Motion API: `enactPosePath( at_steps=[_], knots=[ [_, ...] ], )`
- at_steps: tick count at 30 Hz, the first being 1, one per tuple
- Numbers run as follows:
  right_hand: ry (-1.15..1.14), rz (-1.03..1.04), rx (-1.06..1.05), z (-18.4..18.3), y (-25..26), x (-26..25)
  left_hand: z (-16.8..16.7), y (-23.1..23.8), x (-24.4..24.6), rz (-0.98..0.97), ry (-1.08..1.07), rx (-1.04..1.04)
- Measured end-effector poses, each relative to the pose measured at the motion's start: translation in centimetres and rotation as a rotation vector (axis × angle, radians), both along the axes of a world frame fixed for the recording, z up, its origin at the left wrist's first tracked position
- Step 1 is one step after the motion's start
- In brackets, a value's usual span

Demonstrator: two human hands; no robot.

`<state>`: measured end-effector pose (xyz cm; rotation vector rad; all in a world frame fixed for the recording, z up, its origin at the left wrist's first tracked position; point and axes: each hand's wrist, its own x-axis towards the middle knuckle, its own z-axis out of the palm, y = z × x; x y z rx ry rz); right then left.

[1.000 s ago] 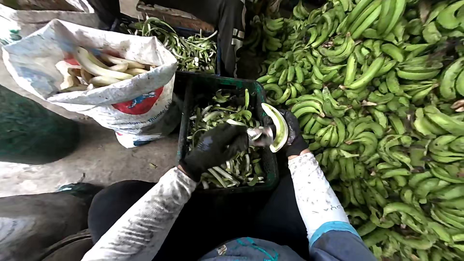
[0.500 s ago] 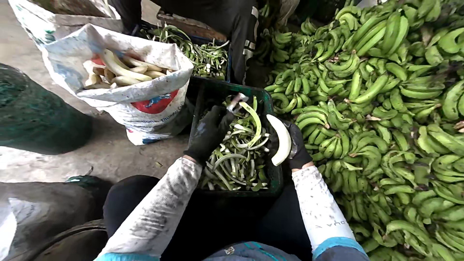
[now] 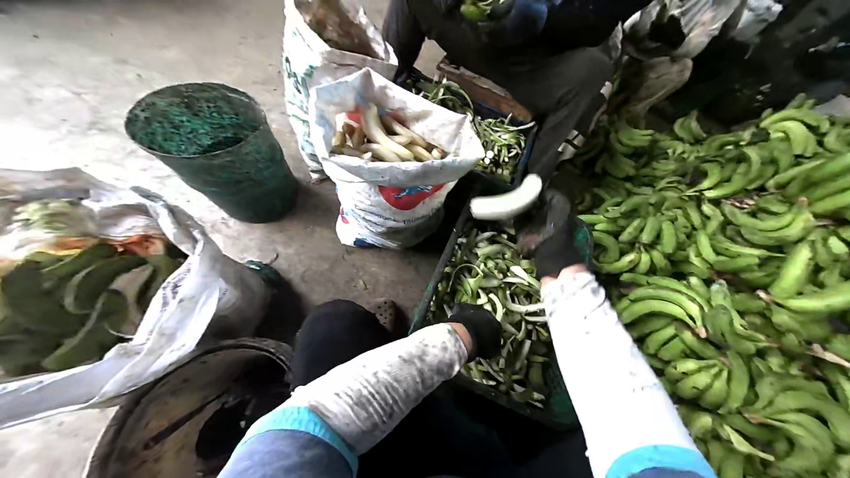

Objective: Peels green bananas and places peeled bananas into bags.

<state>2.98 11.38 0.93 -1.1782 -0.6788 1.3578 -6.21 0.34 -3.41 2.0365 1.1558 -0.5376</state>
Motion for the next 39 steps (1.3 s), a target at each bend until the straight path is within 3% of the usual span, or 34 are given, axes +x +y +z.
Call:
enactPosePath(
  at_steps=[3, 6, 11, 15, 19, 23, 27, 31, 35, 39],
  knots=[
    [-0.024, 0.142, 0.114, 4.6, 3.8, -3.0, 0.4, 0.3, -0.2, 0.028, -0.025, 0.025],
    [-0.147, 0.161, 0.174, 5.8, 3.7, -2.2, 0.6, 0.7, -0.7, 0.066, -0.049, 0.049],
    [-0.276, 0.247, 0.117, 1.9, -2.9, 8.3, -0.1, 0.9, -1.8, 0.061, -0.144, 0.094],
    [-0.149, -0.024, 0.089, -0.7, -7.0, 16.9, -1.2, 0.3, -1.2, 0.12, -0.231, 0.128],
    [-0.092, -0.101, 0.102, -2.1, -11.1, 23.8, -1.0, -0.4, -0.9, 0.173, -0.234, 0.292],
    [0.006, -0.164, 0.117, -3.0, -13.5, 25.4, -0.7, -0.1, -1.0, 0.216, -0.368, 0.416],
    [-0.179, -0.111, 0.125, -2.2, -13.0, 23.5, -1.3, 1.3, -0.9, 0.341, -0.574, 0.54],
    [-0.458, -0.176, 0.051, -3.0, -11.7, 22.7, -1.6, 3.2, -0.9, 0.5, -0.651, 0.409],
    [-0.447, -0.283, -0.044, -5.7, -8.5, 24.9, -3.0, 7.3, -1.4, 0.735, -0.735, 0.209],
    [-0.453, -0.133, -0.164, -7.6, -5.2, 24.9, -4.5, 11.5, -0.7, 0.86, -0.922, 0.064]
  ],
)
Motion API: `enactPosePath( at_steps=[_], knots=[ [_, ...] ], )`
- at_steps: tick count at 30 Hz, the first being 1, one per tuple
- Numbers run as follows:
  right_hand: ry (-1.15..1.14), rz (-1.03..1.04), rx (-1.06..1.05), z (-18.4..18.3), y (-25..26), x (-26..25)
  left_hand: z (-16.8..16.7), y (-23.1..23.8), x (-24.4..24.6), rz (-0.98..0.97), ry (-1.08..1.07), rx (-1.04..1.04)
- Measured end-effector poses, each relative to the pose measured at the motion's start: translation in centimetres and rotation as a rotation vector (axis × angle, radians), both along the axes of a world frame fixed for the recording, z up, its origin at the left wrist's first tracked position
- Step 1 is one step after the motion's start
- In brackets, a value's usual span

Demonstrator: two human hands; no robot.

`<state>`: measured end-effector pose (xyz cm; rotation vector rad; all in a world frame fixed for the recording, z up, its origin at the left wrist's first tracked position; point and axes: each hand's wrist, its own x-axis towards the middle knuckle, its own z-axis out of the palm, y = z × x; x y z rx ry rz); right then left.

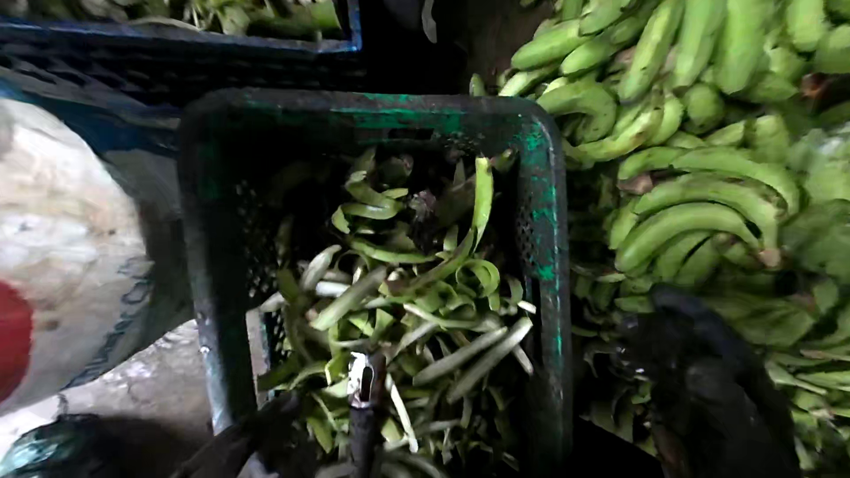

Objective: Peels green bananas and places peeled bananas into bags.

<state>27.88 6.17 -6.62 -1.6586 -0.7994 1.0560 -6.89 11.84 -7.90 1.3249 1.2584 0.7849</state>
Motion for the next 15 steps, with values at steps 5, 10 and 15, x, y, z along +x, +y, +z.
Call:
enactPosePath(
  at_steps=[5, 10, 15],
  knots=[
    [-0.098, 0.163, -0.066, -0.6, 1.8, -2.4, -0.2, 2.5, 2.4, -0.016, 0.065, 0.006],
    [-0.083, 0.266, -0.038, -2.1, 1.1, -5.0, -0.8, 2.4, 3.4, -0.073, 0.25, 0.067],
    [-0.177, 0.253, -0.003, -4.5, -2.1, -6.4, 1.1, 0.4, 5.8, 0.043, 0.193, -0.179]
  ],
)
